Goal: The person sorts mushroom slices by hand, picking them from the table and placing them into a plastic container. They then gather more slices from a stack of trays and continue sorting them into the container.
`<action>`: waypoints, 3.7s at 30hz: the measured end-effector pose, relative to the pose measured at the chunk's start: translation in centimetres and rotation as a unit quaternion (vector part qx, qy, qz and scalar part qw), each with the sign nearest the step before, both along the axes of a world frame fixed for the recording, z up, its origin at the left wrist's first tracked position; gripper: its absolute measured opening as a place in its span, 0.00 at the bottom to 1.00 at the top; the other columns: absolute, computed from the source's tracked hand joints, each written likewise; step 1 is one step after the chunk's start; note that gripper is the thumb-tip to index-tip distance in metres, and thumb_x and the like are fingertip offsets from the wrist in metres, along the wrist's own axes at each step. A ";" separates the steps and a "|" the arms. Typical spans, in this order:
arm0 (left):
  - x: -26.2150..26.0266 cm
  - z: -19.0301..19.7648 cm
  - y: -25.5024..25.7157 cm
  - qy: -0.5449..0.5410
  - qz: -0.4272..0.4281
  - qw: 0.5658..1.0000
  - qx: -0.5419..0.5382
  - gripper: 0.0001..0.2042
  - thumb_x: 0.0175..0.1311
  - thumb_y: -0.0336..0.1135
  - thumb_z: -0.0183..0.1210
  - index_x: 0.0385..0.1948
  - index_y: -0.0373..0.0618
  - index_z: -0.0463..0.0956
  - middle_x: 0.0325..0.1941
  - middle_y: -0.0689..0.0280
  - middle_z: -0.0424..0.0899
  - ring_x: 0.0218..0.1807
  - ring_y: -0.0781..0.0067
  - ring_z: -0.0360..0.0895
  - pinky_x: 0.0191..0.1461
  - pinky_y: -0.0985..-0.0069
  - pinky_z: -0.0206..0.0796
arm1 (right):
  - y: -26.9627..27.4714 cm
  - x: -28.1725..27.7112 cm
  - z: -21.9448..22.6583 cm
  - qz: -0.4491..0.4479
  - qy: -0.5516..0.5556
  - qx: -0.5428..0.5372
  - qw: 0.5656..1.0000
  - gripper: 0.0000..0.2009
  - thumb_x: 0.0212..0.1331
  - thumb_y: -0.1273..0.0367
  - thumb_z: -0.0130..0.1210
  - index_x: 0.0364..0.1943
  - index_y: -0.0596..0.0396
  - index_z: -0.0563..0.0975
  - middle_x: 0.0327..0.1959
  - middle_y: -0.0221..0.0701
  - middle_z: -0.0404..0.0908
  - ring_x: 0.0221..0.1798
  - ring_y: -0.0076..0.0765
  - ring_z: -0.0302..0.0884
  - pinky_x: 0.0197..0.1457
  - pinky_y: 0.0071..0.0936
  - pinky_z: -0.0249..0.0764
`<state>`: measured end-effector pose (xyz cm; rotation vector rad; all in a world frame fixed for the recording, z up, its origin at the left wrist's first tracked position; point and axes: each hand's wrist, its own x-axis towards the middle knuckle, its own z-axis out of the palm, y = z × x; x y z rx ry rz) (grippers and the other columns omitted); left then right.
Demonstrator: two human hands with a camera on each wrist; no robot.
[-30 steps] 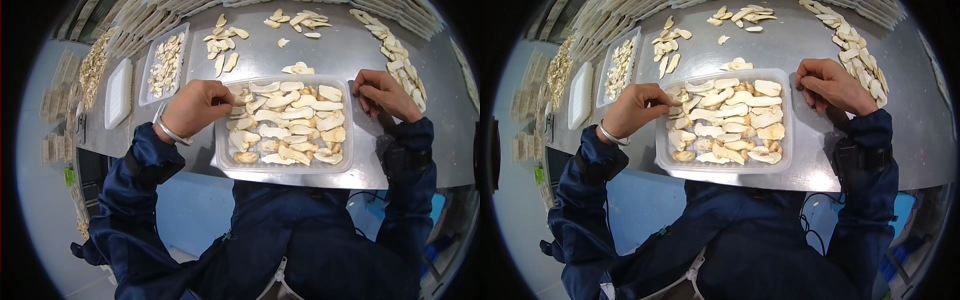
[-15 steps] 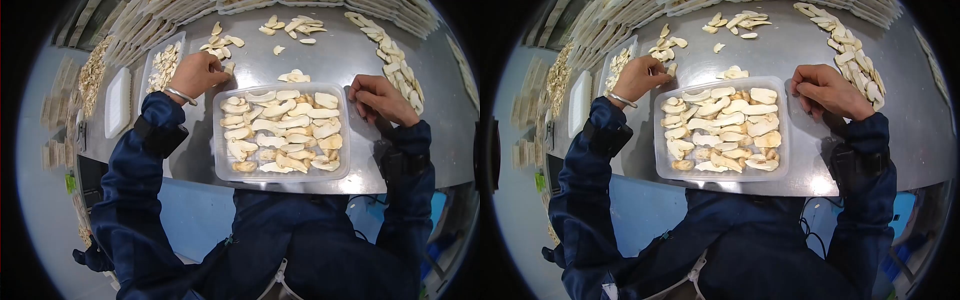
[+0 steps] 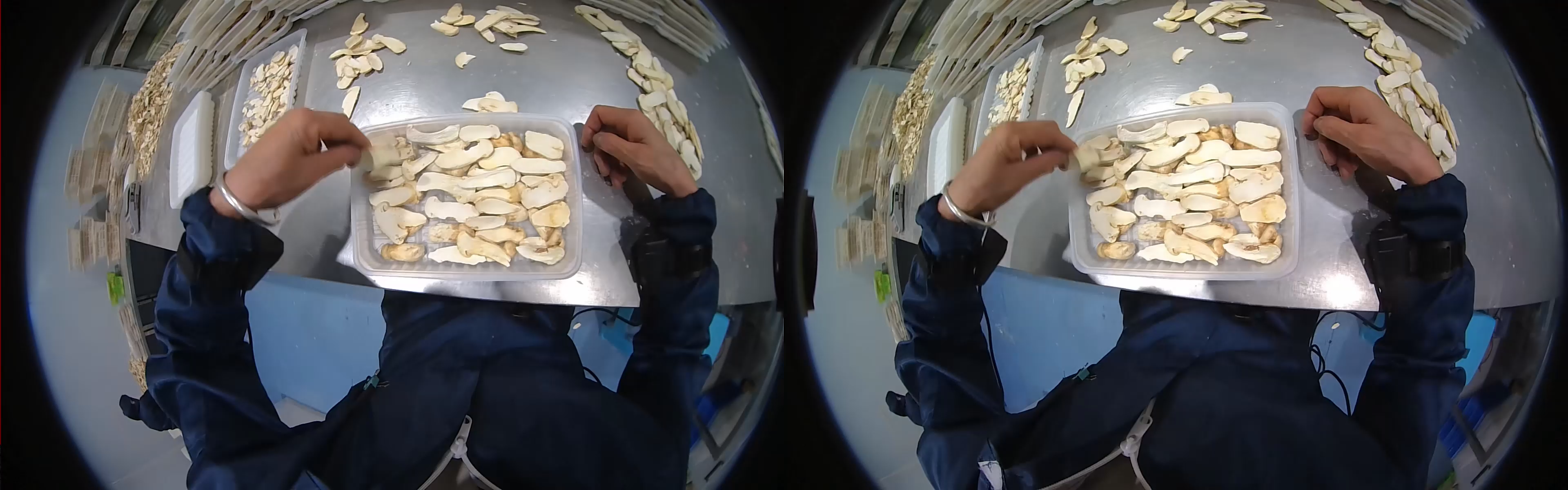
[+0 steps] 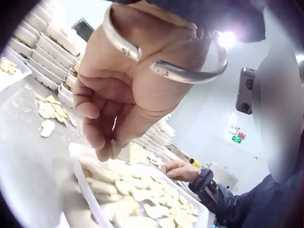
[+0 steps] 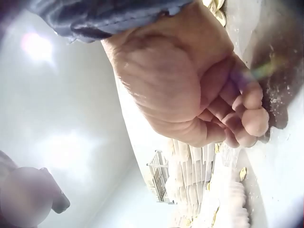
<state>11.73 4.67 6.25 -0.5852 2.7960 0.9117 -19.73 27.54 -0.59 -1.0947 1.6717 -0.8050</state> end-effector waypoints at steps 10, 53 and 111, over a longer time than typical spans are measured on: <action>1.4 -2.2 1.2 -0.043 0.048 0.996 0.059 0.08 0.58 0.29 0.61 0.35 0.34 0.81 0.27 0.58 0.85 0.27 0.73 0.80 0.36 0.76 0.72 | 0.1 -0.1 0.0 0.002 -0.006 -0.005 1.000 0.07 0.63 0.72 0.44 0.36 0.60 0.74 0.19 0.27 0.73 0.16 0.18 0.69 0.20 0.16 0.67; 1.3 -3.7 3.3 0.027 -0.213 0.963 -0.164 0.18 0.44 0.22 0.63 0.40 0.48 0.76 0.34 0.65 0.76 0.42 0.57 0.76 0.46 0.63 0.69 | 0.1 -0.1 -0.3 0.006 0.008 -0.014 1.000 0.08 0.64 0.71 0.43 0.35 0.60 0.73 0.18 0.26 0.73 0.15 0.17 0.69 0.19 0.15 0.66; 4.9 -5.4 6.4 0.177 0.098 0.979 -0.032 0.08 0.56 0.22 0.61 0.37 0.36 0.81 0.30 0.62 0.78 0.29 0.69 0.74 0.35 0.75 0.64 | 11.5 6.8 -3.4 -0.259 0.414 -0.166 0.856 0.04 0.61 0.78 0.51 0.38 0.60 0.76 0.28 0.36 0.78 0.29 0.29 0.74 0.35 0.25 0.70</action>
